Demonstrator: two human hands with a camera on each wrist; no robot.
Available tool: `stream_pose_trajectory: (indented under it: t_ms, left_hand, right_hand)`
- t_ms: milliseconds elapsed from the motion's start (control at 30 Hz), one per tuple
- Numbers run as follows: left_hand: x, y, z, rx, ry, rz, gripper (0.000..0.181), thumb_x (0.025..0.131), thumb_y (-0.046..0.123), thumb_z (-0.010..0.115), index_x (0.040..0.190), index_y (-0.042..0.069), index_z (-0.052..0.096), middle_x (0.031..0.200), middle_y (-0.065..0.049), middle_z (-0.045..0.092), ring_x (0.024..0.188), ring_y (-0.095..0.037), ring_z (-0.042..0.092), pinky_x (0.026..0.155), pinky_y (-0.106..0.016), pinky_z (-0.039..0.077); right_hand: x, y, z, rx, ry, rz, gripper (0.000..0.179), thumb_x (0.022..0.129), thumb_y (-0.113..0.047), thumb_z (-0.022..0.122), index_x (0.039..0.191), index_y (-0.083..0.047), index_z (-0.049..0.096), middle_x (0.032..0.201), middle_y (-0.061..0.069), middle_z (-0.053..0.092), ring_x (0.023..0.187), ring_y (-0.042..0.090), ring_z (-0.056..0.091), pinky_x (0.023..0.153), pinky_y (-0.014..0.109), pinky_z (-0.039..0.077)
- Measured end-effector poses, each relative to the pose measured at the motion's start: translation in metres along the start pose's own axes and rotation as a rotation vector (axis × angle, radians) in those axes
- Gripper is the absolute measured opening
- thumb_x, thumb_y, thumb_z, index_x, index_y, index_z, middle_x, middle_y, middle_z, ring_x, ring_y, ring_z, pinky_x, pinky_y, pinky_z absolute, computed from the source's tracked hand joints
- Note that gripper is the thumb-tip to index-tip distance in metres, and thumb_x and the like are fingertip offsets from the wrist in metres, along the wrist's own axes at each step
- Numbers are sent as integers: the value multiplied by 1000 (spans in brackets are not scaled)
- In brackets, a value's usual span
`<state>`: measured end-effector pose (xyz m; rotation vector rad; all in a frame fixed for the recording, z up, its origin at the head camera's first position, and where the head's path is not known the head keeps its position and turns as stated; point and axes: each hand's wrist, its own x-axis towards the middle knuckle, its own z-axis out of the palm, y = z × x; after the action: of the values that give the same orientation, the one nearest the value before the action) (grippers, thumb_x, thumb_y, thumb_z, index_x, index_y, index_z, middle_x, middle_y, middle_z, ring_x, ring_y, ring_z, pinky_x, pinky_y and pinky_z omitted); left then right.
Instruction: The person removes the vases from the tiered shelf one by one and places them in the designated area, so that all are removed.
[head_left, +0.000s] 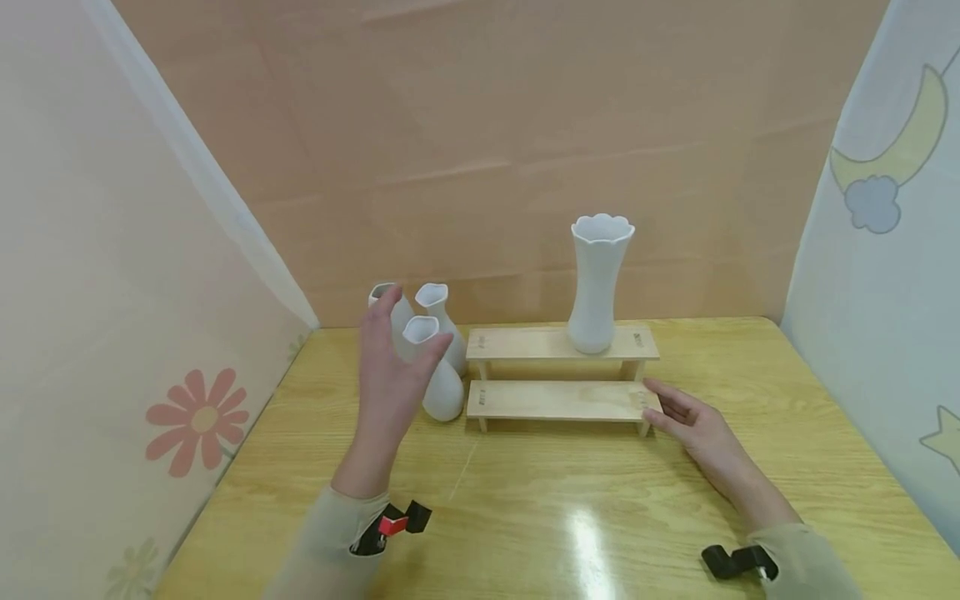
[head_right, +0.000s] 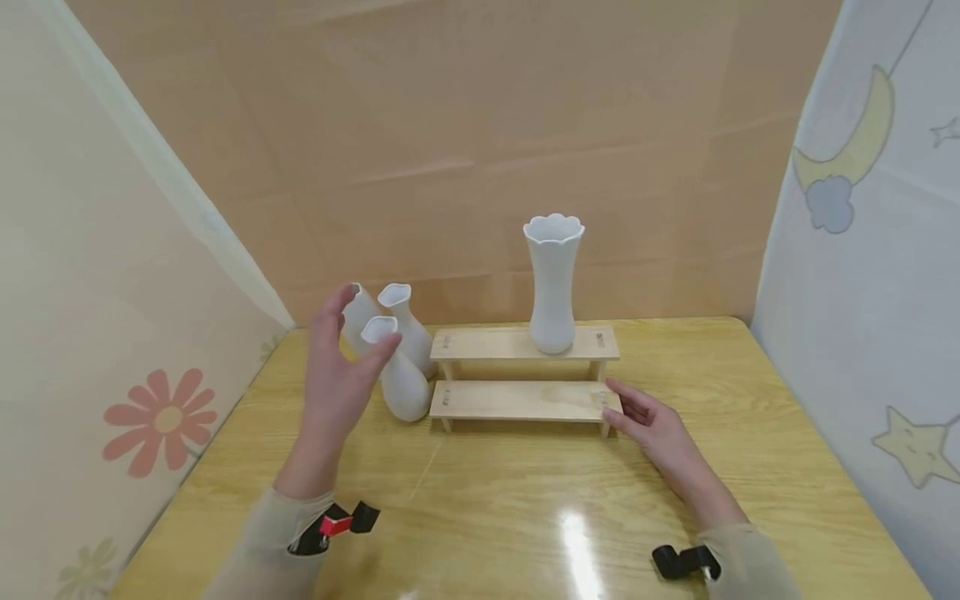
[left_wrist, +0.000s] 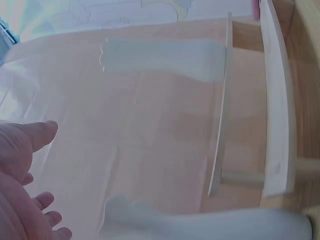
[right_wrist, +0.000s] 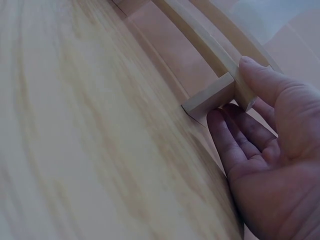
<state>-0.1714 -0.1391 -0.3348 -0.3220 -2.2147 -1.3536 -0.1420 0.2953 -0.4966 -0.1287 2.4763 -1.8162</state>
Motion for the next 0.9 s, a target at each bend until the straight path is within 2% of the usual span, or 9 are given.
stream_pose_trajectory:
  t_ms: [200,300,400,500,700,900]
  left_hand:
    - [3,19,25,-42,-73,54,88,95,26,91,168,15,42,166,-7,45,150,-28,45,123,-58,39]
    - [5,26,38,-74,-127,36,89,96,29,90,169,18,40,166,-4,43,152,-28,43,125,-58,37]
    - [8,32,53,-107,-179,-1,89,97,33,89,170,23,39,170,2,39,159,-24,36,129,-56,31]
    - [13,34,70,-118,-221,-17,90,98,36,88,171,25,37,170,3,38,159,-24,36,128,-56,34]
    - [20,34,106,-123,-268,-19,93,99,40,86,173,21,34,172,-4,38,158,-32,39,125,-58,39]
    - [23,32,140,-136,-298,-82,99,97,41,88,175,23,30,178,-4,33,162,-30,33,127,-57,35]
  right_hand:
    - [-1,-2,-1,-8,-2,3,72,112,-37,69,172,-12,40,177,18,31,161,46,29,100,3,40]
    - [-1,-2,-1,4,-2,0,71,112,-36,69,172,-11,40,177,18,31,161,47,29,100,4,41]
    - [-1,0,0,15,-6,-5,71,112,-35,69,172,-11,40,177,19,30,161,47,29,100,4,41]
    - [1,4,1,21,-11,-7,70,112,-34,68,172,-11,39,178,19,29,161,48,28,101,4,40]
    - [3,9,2,19,-15,4,71,112,-36,68,172,-11,40,178,18,29,161,46,29,100,4,40]
    - [3,12,3,20,-11,13,72,112,-39,68,172,-11,39,178,17,29,162,45,28,101,3,38]
